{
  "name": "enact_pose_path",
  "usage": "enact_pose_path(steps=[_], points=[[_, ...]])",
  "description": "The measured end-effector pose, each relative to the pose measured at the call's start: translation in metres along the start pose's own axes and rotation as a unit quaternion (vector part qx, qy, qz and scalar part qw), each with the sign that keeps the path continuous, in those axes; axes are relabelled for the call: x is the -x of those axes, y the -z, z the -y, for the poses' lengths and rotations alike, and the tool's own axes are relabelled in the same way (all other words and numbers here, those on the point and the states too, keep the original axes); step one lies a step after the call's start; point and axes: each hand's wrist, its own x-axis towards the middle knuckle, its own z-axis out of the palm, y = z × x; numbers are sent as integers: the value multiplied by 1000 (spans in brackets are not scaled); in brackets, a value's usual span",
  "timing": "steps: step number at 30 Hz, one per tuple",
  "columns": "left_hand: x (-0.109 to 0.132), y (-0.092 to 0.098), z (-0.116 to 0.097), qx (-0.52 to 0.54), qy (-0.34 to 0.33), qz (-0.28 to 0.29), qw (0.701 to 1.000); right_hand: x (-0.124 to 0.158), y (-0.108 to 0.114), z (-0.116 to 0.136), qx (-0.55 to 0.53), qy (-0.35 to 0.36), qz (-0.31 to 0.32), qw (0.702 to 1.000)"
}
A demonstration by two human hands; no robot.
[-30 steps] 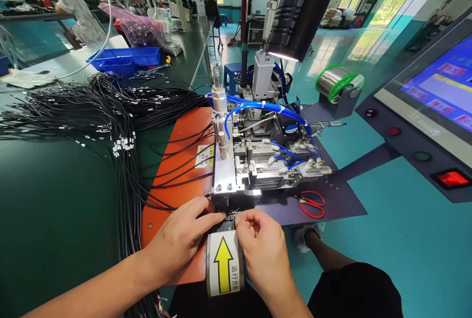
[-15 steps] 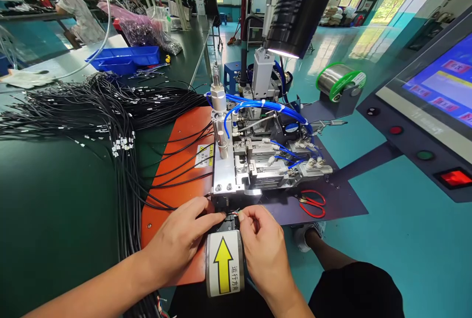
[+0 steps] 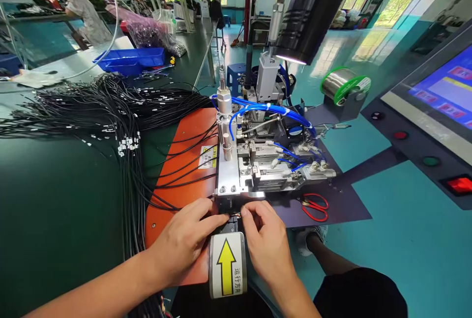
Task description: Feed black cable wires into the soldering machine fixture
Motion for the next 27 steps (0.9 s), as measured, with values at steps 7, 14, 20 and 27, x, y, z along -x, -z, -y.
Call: enact_pose_path(steps=[7,14,20,27], points=[[0,7,-4,-23,-13,-6,1000,2,-3,-4,18,-11,8,1000],[-1,10,-8,-46,25,4,999,1,-4,0,2,-52,25,998],[-2,18,-15,-39,62,40,996,15,7,8,10,-73,-37,997],[-5,32,-19,-21,105,142,984,51,3,22,-12,46,5,999]])
